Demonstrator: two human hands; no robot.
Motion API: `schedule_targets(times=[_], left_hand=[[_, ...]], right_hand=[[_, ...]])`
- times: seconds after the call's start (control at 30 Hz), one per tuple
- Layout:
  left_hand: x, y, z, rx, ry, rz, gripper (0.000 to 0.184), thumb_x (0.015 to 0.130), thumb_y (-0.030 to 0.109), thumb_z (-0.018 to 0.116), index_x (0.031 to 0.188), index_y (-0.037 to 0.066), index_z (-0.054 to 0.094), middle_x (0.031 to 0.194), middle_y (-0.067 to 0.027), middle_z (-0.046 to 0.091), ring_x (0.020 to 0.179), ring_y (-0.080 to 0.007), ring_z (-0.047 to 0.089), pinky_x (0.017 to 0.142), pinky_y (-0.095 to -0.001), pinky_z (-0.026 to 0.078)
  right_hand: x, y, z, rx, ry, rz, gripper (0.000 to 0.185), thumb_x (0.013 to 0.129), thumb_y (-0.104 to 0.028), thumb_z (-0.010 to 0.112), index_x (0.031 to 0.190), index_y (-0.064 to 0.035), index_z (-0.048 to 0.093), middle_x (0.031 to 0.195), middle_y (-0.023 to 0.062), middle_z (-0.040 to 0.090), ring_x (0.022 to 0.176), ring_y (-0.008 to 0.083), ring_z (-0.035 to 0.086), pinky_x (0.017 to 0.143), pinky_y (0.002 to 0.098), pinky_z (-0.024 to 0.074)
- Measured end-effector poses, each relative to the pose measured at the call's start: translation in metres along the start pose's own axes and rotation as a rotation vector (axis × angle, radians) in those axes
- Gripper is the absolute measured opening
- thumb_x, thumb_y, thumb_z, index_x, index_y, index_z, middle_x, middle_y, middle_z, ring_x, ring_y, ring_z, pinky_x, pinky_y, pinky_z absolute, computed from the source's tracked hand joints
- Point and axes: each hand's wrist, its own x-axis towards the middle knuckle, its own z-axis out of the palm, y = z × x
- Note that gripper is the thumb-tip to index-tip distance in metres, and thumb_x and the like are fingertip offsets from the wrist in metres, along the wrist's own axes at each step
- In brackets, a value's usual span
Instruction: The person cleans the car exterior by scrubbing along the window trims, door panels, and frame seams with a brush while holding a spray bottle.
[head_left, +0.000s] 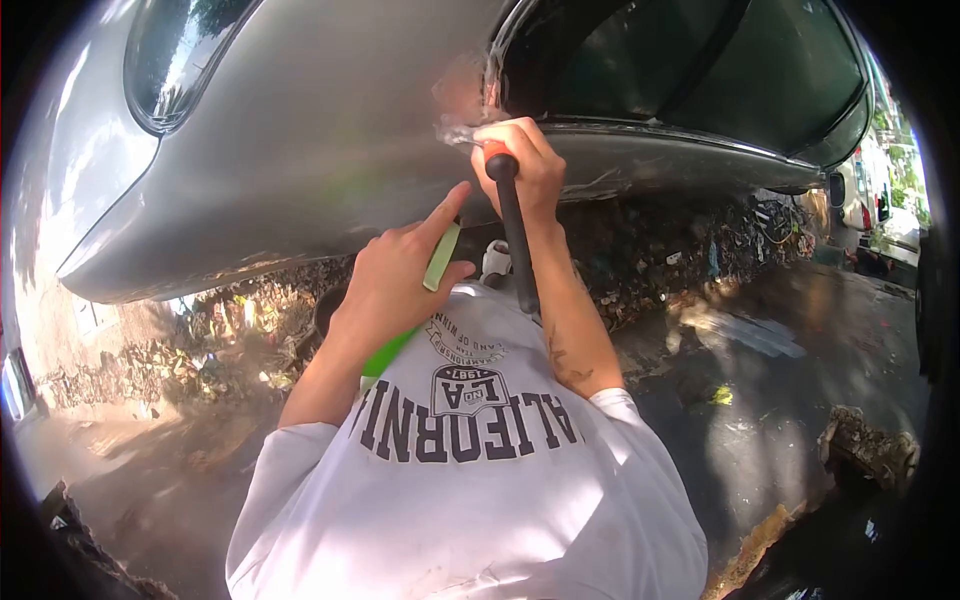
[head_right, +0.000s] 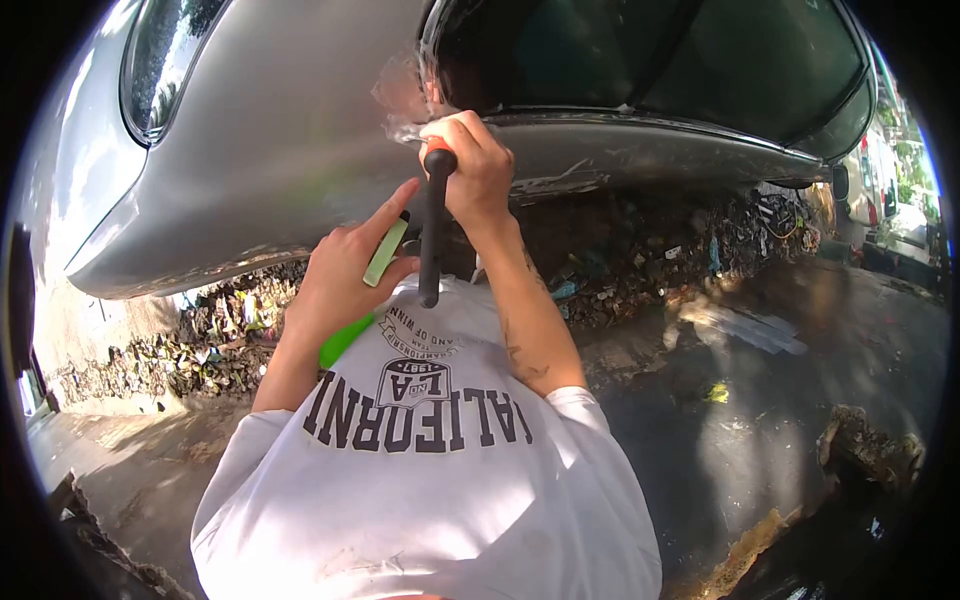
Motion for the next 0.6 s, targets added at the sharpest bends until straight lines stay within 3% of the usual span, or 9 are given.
schedule_targets(times=[0.2,0.3,0.33,0.4,0.47,0.6], left_hand=[[0.025,0.022,0.004,0.181,0.053,-0.198,0.102,0.086,0.018,0.079,0.167,0.027,0.019,0.089,-0.0174,0.072,0.084,-0.0430,0.070,0.073,-0.0514,0.053],[0.053,0.023,0.022,0.270,0.181,-0.174,0.107,0.084,0.016,0.079,0.168,0.028,0.014,0.092,-0.0183,0.072,0.084,-0.0434,0.070,0.073,-0.0512,0.055],[0.057,0.024,0.028,0.283,0.186,-0.178,0.107,0.084,0.016,0.079,0.168,0.028,0.014,0.092,-0.0183,0.072,0.084,-0.0434,0.070,0.073,-0.0512,0.055],[0.063,0.024,0.043,0.443,-0.012,-0.200,0.107,0.084,0.014,0.078,0.168,0.029,0.015,0.094,-0.0189,0.071,0.084,-0.0443,0.070,0.072,-0.0515,0.055],[0.065,0.023,0.054,0.500,-0.016,-0.190,0.104,0.084,0.013,0.077,0.168,0.030,0.017,0.093,-0.0190,0.071,0.084,-0.0446,0.070,0.072,-0.0520,0.056],[0.062,0.027,0.041,0.493,0.085,-0.173,0.094,0.088,0.014,0.073,0.166,0.032,0.025,0.093,-0.0179,0.071,0.083,-0.0422,0.070,0.071,-0.0517,0.056]], right_hand=[[-0.037,0.047,-0.088,-0.061,0.123,0.154,0.023,0.072,0.010,0.078,0.089,-0.0019,0.068,0.088,0.0119,0.070,0.079,0.0279,0.071,0.073,0.0367,0.0570],[-0.048,0.045,-0.088,0.004,0.075,0.209,0.024,0.073,0.007,0.083,0.092,-0.0024,0.070,0.100,0.0114,0.070,0.090,0.0270,0.071,0.080,0.0366,0.0573],[-0.051,0.043,-0.086,0.035,0.060,0.244,0.025,0.072,0.005,0.085,0.092,-0.0024,0.070,0.105,0.0118,0.068,0.094,0.0281,0.070,0.082,0.0375,0.0574],[-0.063,0.041,-0.083,0.090,-0.010,0.337,0.027,0.074,-0.005,0.087,0.097,-0.0046,0.074,0.113,0.0121,0.065,0.101,0.0283,0.068,0.089,0.0393,0.0566],[-0.073,0.036,-0.080,0.220,0.004,0.424,0.026,0.076,-0.005,0.085,0.099,-0.0043,0.074,0.113,0.0120,0.065,0.102,0.0279,0.068,0.091,0.0391,0.0564],[-0.075,0.040,-0.092,0.192,0.012,0.396,0.025,0.077,-0.004,0.084,0.100,-0.0028,0.074,0.113,0.0123,0.066,0.103,0.0271,0.068,0.091,0.0381,0.0564]])
